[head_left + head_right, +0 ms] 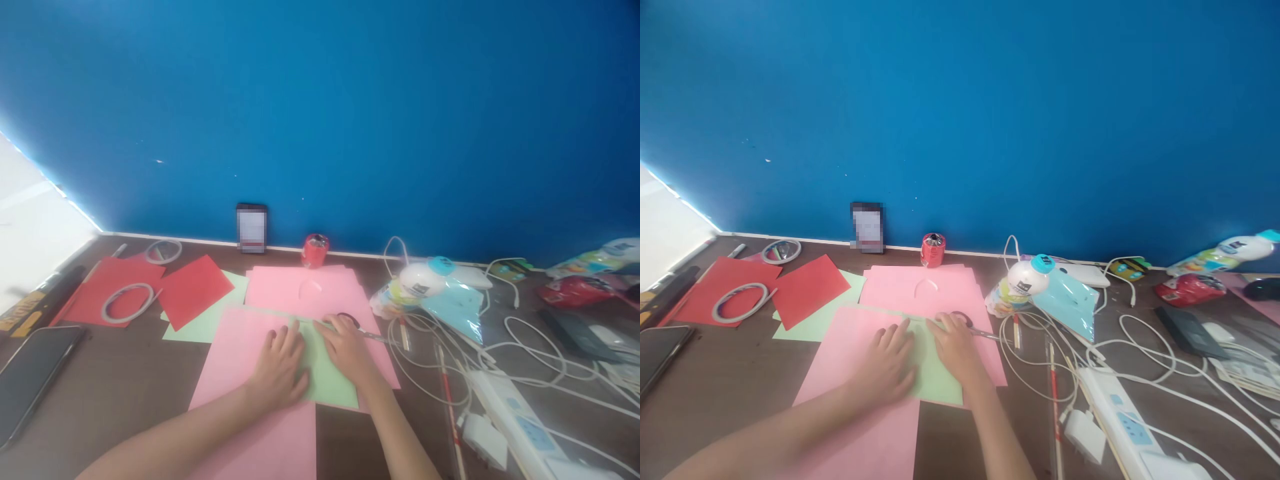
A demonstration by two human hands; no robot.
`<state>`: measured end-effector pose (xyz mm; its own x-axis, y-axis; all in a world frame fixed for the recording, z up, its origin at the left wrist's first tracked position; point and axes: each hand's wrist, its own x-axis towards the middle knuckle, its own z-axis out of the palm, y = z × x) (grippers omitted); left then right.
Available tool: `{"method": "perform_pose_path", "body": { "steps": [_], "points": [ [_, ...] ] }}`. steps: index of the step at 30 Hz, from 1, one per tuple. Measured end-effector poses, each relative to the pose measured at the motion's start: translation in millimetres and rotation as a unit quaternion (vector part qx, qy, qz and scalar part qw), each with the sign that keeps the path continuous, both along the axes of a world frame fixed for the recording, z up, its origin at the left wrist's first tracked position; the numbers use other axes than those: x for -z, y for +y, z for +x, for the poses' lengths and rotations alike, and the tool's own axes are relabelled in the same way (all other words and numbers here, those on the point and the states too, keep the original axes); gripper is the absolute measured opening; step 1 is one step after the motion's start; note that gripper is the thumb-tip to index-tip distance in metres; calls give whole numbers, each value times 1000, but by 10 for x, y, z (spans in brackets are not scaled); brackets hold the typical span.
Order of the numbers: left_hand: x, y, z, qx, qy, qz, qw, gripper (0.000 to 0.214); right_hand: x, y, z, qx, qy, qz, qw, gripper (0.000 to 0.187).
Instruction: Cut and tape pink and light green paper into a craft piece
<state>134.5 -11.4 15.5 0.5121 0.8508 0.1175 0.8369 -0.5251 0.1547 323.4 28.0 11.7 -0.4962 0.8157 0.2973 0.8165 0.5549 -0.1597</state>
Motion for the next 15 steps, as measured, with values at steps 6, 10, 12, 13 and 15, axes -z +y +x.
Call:
{"method": "perform_pose_path", "body": {
  "steps": [6, 10, 12, 13, 15],
  "points": [
    [-70, 31, 4, 4, -3, -30, 1000, 34, -20, -8, -15, 9, -8, -16, 1000, 34],
    [-67, 41, -10, 7, -9, -36, 999, 35, -12, -9, -24, 13, -9, -6, 1000, 33],
    [-67, 43, -15, 6, -10, -39, 999, 34, -6, -11, -28, 13, -8, 1, 1000, 34],
    [-69, 45, -17, 7, -10, -40, 999, 34, -6, -12, -30, 14, -7, 3, 1000, 34],
    [-74, 50, -20, 8, -9, -43, 999, 34, -9, -14, -31, 14, -3, 5, 1000, 35]
  ]
}}
